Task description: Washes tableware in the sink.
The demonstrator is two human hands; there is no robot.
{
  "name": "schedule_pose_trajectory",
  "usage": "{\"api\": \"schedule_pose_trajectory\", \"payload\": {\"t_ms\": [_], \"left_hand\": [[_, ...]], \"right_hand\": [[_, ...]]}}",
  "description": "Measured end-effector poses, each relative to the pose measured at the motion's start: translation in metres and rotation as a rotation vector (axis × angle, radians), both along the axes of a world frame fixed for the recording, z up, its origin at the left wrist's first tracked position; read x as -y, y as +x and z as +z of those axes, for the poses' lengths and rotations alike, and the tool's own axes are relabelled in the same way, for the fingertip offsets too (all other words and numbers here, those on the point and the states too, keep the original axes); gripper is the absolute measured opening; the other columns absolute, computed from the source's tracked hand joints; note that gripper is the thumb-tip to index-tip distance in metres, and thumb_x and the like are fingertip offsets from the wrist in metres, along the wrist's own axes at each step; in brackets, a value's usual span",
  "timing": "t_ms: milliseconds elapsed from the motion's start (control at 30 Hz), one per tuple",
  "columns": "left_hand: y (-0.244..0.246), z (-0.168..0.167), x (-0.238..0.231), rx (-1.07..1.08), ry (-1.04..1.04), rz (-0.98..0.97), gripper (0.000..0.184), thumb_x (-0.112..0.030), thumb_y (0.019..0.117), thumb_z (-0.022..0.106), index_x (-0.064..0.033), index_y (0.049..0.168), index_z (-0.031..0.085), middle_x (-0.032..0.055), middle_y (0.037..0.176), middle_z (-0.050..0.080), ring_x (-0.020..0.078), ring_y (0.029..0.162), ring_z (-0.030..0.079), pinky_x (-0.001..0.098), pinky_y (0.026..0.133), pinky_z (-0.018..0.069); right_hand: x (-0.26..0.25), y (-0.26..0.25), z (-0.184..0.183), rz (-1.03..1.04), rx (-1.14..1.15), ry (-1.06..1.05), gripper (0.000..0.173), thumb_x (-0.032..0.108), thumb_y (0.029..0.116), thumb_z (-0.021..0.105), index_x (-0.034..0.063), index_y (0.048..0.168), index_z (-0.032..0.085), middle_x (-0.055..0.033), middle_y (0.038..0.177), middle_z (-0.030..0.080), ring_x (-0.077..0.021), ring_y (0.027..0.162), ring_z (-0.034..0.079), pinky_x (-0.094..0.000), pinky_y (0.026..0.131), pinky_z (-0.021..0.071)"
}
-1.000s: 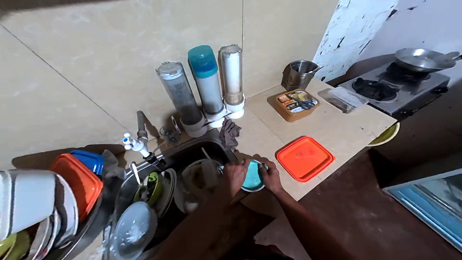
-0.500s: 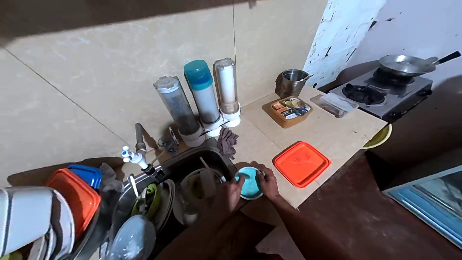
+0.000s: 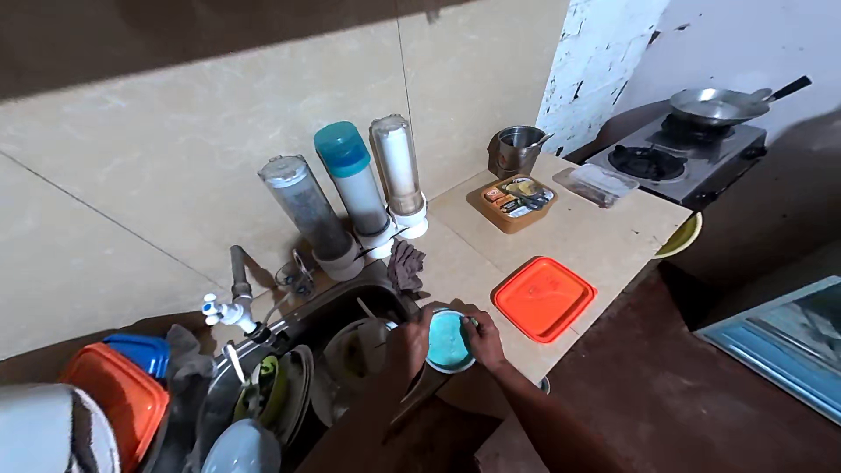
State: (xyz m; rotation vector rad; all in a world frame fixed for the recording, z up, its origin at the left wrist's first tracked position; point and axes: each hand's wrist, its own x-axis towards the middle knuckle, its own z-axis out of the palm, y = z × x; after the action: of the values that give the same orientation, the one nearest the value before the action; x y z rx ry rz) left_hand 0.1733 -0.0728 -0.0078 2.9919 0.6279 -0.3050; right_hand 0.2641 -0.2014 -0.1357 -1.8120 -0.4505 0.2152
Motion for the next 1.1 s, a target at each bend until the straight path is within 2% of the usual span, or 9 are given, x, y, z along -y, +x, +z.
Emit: {"api": "schedule_pose_trajectory", "payload": {"t_ms": [133,267,400,533,633,733,800,967,1100], "left_hand": [[0.016,0.002,0.013,-0.136,-0.033,-0.019,0.039,-0.005,0.1079,0.037,-0.0078,0.145,0.049,0.0238,0.136,0.059,0.0431,0.106,0.069,0.0552,0.084,0.0563],[0.014,-0.006,0.021,-0.177,-0.009,-0.011,0.040,-0.006,0.1086,0.036,-0.0085,0.147,0.047,0.0252,0.126,0.065,0.0439,0.103,0.069,0.0557,0.084,0.0559],[-0.019,-0.002,0.029,-0.215,-0.024,-0.091,0.038,-0.006,0.1080,0.038,-0.0057,0.145,0.048,0.0261,0.121,0.066,0.0444,0.098,0.070,0.0546,0.082,0.0567],[-0.028,0.009,0.027,-0.287,-0.076,-0.144,0.038,-0.006,0.1079,0.039,-0.0065,0.145,0.048,0.0277,0.119,0.066,0.0467,0.103,0.069,0.0583,0.085,0.0548],[0.002,0.013,0.016,-0.223,-0.093,-0.076,0.042,-0.006,0.1081,0.038,-0.0096,0.149,0.045,0.0264,0.127,0.064,0.0459,0.109,0.067,0.0587,0.089,0.0539],[0.030,0.000,0.016,-0.188,-0.094,0.003,0.040,-0.007,0.1091,0.036,-0.0056,0.148,0.044,0.0272,0.129,0.063,0.0452,0.114,0.066,0.0580,0.092,0.0534],[0.033,-0.005,0.021,-0.211,-0.065,0.016,0.041,-0.007,0.1093,0.035,-0.0041,0.150,0.043,0.0276,0.129,0.063,0.0451,0.112,0.066,0.0572,0.092,0.0537],[0.024,0.003,0.005,-0.140,-0.103,0.049,0.042,-0.008,0.1091,0.035,-0.0077,0.150,0.044,0.0267,0.128,0.064,0.0456,0.110,0.067,0.0589,0.089,0.0541],[0.020,0.007,0.015,-0.151,-0.046,-0.013,0.041,-0.007,0.1082,0.036,-0.0097,0.148,0.047,0.0251,0.126,0.065,0.0446,0.105,0.069,0.0574,0.085,0.0554]], "right_hand": [[0.000,-0.001,0.000,-0.006,0.021,0.001,0.027,0.013,0.1010,0.055,-0.0029,0.116,0.071,-0.0238,0.122,0.067,-0.0404,0.120,0.061,-0.0623,0.101,0.0448],[-0.002,-0.002,0.002,-0.032,0.024,-0.002,0.026,0.012,0.1007,0.056,-0.0027,0.116,0.071,-0.0242,0.121,0.067,-0.0405,0.119,0.061,-0.0618,0.100,0.0455],[-0.004,-0.003,0.001,-0.056,0.028,-0.001,0.025,0.012,0.1004,0.057,-0.0022,0.115,0.072,-0.0242,0.120,0.067,-0.0407,0.118,0.062,-0.0617,0.100,0.0460],[-0.002,-0.003,0.005,-0.037,0.005,-0.022,0.026,0.013,0.1012,0.055,-0.0020,0.116,0.071,-0.0236,0.122,0.066,-0.0411,0.119,0.061,-0.0638,0.100,0.0443],[0.000,-0.001,0.002,-0.006,-0.005,-0.007,0.028,0.013,0.1015,0.055,-0.0026,0.118,0.070,-0.0241,0.123,0.066,-0.0400,0.119,0.061,-0.0610,0.101,0.0452],[0.000,0.000,-0.002,-0.023,0.004,0.039,0.028,0.014,0.1023,0.054,-0.0038,0.117,0.070,-0.0233,0.121,0.067,-0.0366,0.118,0.062,-0.0556,0.102,0.0469],[0.000,0.001,-0.002,-0.034,-0.012,0.047,0.028,0.014,0.1028,0.053,-0.0039,0.118,0.070,-0.0226,0.122,0.067,-0.0348,0.120,0.062,-0.0540,0.104,0.0468],[0.000,0.001,0.005,0.001,-0.043,-0.001,0.028,0.015,0.1026,0.054,-0.0041,0.115,0.070,-0.0233,0.120,0.067,-0.0369,0.116,0.063,-0.0582,0.100,0.0465],[0.001,0.002,0.006,0.014,-0.035,-0.006,0.029,0.017,0.1028,0.055,-0.0042,0.115,0.070,-0.0234,0.119,0.067,-0.0375,0.116,0.063,-0.0591,0.100,0.0460]]}}
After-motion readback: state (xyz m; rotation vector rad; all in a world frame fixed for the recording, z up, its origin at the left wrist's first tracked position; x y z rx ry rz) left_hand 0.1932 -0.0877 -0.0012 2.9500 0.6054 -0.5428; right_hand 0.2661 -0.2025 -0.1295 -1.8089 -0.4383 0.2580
